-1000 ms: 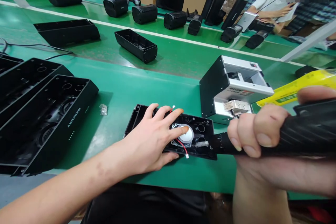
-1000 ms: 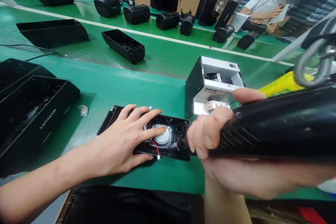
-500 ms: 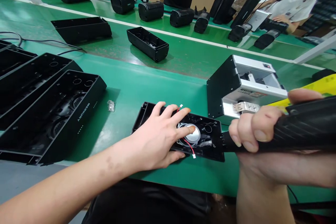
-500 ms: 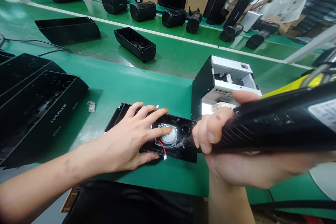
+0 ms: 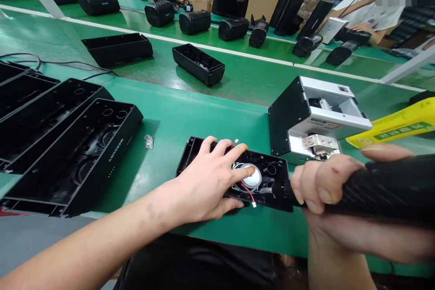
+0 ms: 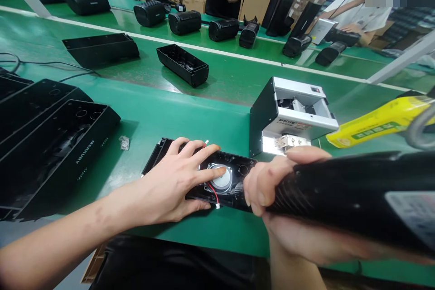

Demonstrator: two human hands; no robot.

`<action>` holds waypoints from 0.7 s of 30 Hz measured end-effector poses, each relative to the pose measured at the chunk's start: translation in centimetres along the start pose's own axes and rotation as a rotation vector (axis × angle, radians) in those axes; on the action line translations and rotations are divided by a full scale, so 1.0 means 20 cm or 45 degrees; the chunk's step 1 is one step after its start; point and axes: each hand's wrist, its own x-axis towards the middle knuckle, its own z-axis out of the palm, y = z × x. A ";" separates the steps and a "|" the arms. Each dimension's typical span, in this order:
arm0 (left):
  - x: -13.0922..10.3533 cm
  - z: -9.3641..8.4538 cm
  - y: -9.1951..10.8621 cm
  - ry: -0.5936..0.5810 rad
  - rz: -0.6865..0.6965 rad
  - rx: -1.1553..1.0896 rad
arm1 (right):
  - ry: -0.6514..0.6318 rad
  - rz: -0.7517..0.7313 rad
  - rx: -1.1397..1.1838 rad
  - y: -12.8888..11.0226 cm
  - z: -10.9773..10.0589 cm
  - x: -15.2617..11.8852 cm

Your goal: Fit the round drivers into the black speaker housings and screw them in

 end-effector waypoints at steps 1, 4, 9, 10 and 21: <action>0.00 0.00 0.00 -0.004 0.005 0.010 | -0.068 -0.044 0.013 0.00 0.01 -0.01; 0.01 0.00 0.00 -0.007 0.023 0.034 | -0.142 -0.105 0.040 0.01 0.06 -0.02; 0.00 -0.01 0.01 0.015 0.022 0.000 | -0.082 -0.067 0.058 0.02 0.09 -0.02; -0.01 -0.01 0.01 0.017 0.015 -0.015 | -0.090 -0.072 0.059 0.02 0.09 -0.02; -0.04 0.11 -0.07 0.310 0.070 0.099 | -0.002 -0.137 0.172 0.15 0.18 -0.04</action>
